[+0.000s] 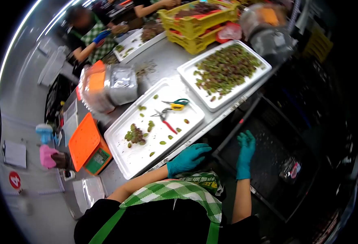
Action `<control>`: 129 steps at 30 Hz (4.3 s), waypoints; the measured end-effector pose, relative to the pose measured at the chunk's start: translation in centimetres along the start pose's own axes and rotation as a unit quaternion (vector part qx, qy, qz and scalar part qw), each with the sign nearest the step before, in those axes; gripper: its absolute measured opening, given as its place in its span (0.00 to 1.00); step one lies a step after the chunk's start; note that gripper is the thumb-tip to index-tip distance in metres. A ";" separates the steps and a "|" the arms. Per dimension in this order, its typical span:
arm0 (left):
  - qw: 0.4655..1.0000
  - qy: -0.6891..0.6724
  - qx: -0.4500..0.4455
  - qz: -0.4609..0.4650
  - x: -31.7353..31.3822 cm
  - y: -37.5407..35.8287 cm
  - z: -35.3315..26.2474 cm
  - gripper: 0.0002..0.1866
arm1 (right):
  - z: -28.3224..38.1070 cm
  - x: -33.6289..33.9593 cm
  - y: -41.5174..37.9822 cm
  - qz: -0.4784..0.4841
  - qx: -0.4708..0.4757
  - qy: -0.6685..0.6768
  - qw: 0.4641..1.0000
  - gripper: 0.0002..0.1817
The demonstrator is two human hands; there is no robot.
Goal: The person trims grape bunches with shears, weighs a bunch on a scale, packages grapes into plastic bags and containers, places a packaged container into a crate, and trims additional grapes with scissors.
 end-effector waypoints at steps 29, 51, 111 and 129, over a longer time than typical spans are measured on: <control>0.901 -0.086 0.280 -0.320 18.6 -5.2 13.8 0.13 | 21.3 -47.2 42.7 0.208 0.371 -0.476 0.770 0.33; 0.909 -0.023 0.371 -0.190 19.7 0.2 18.7 0.15 | 18.8 -53.9 46.2 0.408 0.323 -0.555 0.649 0.61; 0.752 -0.358 0.315 -0.455 24.0 -3.7 18.0 0.26 | -3.8 -39.2 -1.9 0.443 -0.524 0.155 0.711 0.21; 0.871 -0.239 0.093 -0.420 19.2 -0.6 10.8 0.13 | -1.9 -34.0 -2.8 0.480 -0.188 0.137 0.846 0.23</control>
Point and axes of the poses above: each hand's wrist, its own y-axis towards the middle knuckle, its own x-axis out of the back of the hand, z = x × y, the point moved 7 cm from there along y, towards the middle knuckle
